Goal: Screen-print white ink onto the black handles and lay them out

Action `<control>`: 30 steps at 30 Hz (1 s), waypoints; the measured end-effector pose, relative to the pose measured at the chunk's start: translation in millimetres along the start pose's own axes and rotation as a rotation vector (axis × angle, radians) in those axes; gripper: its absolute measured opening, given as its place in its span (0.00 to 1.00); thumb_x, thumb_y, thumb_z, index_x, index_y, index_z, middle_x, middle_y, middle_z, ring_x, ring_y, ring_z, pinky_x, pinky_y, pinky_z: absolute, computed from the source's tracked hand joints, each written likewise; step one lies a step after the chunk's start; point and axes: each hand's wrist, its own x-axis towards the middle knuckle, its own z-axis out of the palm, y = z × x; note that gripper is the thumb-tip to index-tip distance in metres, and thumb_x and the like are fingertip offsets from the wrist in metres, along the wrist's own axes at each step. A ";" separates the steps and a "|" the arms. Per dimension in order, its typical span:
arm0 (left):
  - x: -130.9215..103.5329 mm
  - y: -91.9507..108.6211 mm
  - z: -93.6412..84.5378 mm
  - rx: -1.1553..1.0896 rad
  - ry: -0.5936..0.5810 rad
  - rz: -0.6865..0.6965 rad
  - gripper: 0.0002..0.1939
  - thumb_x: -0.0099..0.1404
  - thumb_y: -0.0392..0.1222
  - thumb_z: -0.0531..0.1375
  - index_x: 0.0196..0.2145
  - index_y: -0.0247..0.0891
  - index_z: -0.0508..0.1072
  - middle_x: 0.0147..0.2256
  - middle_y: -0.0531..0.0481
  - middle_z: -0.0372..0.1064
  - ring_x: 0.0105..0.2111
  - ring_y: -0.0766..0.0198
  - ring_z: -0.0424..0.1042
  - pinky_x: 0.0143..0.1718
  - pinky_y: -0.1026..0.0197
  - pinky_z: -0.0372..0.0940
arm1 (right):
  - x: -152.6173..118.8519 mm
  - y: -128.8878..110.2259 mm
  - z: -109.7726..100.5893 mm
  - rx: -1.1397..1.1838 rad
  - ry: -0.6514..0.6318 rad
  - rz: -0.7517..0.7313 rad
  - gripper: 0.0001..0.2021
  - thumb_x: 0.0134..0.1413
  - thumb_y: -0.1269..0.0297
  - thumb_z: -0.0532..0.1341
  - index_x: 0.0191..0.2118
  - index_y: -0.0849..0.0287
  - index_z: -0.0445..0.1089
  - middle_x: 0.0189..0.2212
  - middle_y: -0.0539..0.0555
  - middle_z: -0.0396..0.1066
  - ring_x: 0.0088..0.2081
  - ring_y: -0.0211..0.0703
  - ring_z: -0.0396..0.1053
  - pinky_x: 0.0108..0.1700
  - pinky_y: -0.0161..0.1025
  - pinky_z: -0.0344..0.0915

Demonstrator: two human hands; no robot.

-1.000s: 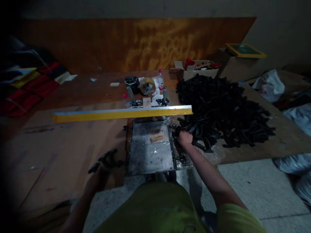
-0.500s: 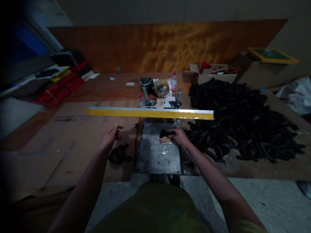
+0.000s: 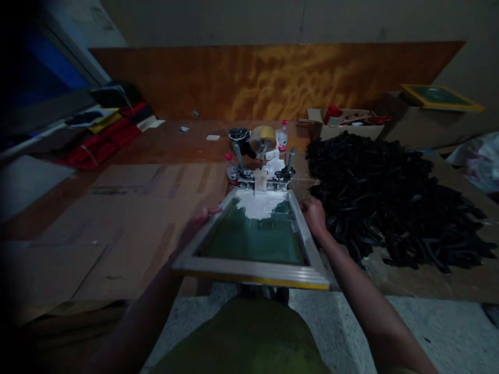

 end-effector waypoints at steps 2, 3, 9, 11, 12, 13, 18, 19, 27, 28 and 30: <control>-13.7 -26.5 1.4 0.073 -0.049 -0.044 0.26 0.64 0.58 0.54 0.50 0.38 0.75 0.51 0.46 0.74 0.53 0.51 0.69 0.58 0.52 0.60 | 19.6 -3.9 -10.2 0.023 0.140 -0.055 0.20 0.60 0.67 0.52 0.55 0.64 0.69 0.53 0.64 0.68 0.55 0.57 0.63 0.58 0.49 0.59; -18.2 -39.7 4.1 0.075 -0.053 -0.064 0.26 0.63 0.55 0.56 0.53 0.38 0.73 0.54 0.46 0.72 0.55 0.51 0.68 0.59 0.51 0.59 | 29.2 -12.4 -11.2 0.030 0.200 -0.132 0.22 0.59 0.68 0.54 0.59 0.64 0.65 0.57 0.65 0.64 0.58 0.57 0.60 0.59 0.50 0.58; -16.8 -96.2 25.4 0.016 -0.035 -0.079 0.32 0.61 0.50 0.58 0.60 0.34 0.65 0.60 0.41 0.65 0.60 0.51 0.63 0.62 0.51 0.56 | 64.2 -90.8 11.8 -0.119 0.062 -0.475 0.21 0.55 0.74 0.58 0.56 0.64 0.65 0.55 0.65 0.65 0.56 0.54 0.60 0.56 0.46 0.59; -14.1 -104.3 27.1 0.000 -0.040 -0.085 0.31 0.61 0.51 0.58 0.59 0.33 0.66 0.59 0.39 0.66 0.60 0.51 0.64 0.62 0.51 0.56 | 66.9 -102.1 16.2 -0.200 -0.064 -0.430 0.14 0.57 0.73 0.56 0.49 0.63 0.69 0.48 0.63 0.70 0.51 0.51 0.65 0.51 0.41 0.62; -13.4 -106.9 27.0 -0.008 -0.040 -0.092 0.31 0.61 0.51 0.58 0.58 0.32 0.67 0.59 0.39 0.66 0.60 0.51 0.65 0.62 0.52 0.57 | 66.6 -103.8 16.7 -0.230 -0.130 -0.414 0.12 0.57 0.72 0.57 0.46 0.62 0.70 0.46 0.62 0.71 0.49 0.50 0.66 0.49 0.39 0.62; -13.1 -108.8 26.7 -0.015 -0.041 -0.102 0.31 0.61 0.52 0.59 0.58 0.32 0.67 0.58 0.38 0.66 0.59 0.51 0.65 0.61 0.52 0.57 | 65.4 -103.8 16.3 -0.254 -0.183 -0.404 0.10 0.58 0.70 0.57 0.44 0.62 0.70 0.44 0.61 0.72 0.48 0.49 0.67 0.47 0.38 0.63; -14.6 -113.3 26.5 -0.060 -0.040 -0.138 0.31 0.60 0.54 0.59 0.56 0.32 0.69 0.58 0.38 0.68 0.58 0.49 0.66 0.61 0.50 0.58 | 43.5 -97.1 15.9 -0.359 -0.134 -0.299 0.10 0.58 0.71 0.55 0.45 0.64 0.69 0.45 0.64 0.71 0.47 0.50 0.68 0.45 0.38 0.63; -15.1 -113.4 26.8 -0.074 -0.037 -0.141 0.31 0.60 0.54 0.59 0.56 0.33 0.69 0.57 0.38 0.68 0.58 0.49 0.66 0.60 0.49 0.59 | 36.5 -96.6 17.9 -0.369 -0.128 -0.286 0.11 0.58 0.71 0.55 0.45 0.64 0.69 0.45 0.64 0.71 0.46 0.50 0.68 0.45 0.38 0.63; -15.0 -113.5 26.2 -0.029 -0.038 -0.144 0.29 0.61 0.53 0.58 0.57 0.34 0.69 0.58 0.40 0.68 0.58 0.51 0.66 0.61 0.50 0.58 | -21.1 -78.8 21.6 -0.227 -0.277 -0.777 0.12 0.51 0.77 0.55 0.41 0.63 0.70 0.40 0.61 0.70 0.43 0.49 0.65 0.46 0.42 0.61; -15.1 -112.9 26.4 -0.023 -0.038 -0.144 0.30 0.61 0.53 0.59 0.56 0.34 0.69 0.57 0.40 0.68 0.58 0.50 0.66 0.61 0.50 0.58 | -21.8 -76.1 18.3 -0.204 -0.292 -0.817 0.12 0.49 0.78 0.56 0.40 0.63 0.70 0.39 0.61 0.70 0.43 0.49 0.65 0.46 0.41 0.61; -16.0 -110.0 26.8 -0.015 -0.026 -0.147 0.30 0.61 0.54 0.59 0.56 0.34 0.70 0.56 0.40 0.69 0.57 0.50 0.67 0.60 0.50 0.59 | -17.2 -74.1 14.5 -0.148 -0.291 -0.841 0.11 0.48 0.78 0.57 0.38 0.61 0.70 0.37 0.58 0.70 0.42 0.48 0.64 0.45 0.40 0.60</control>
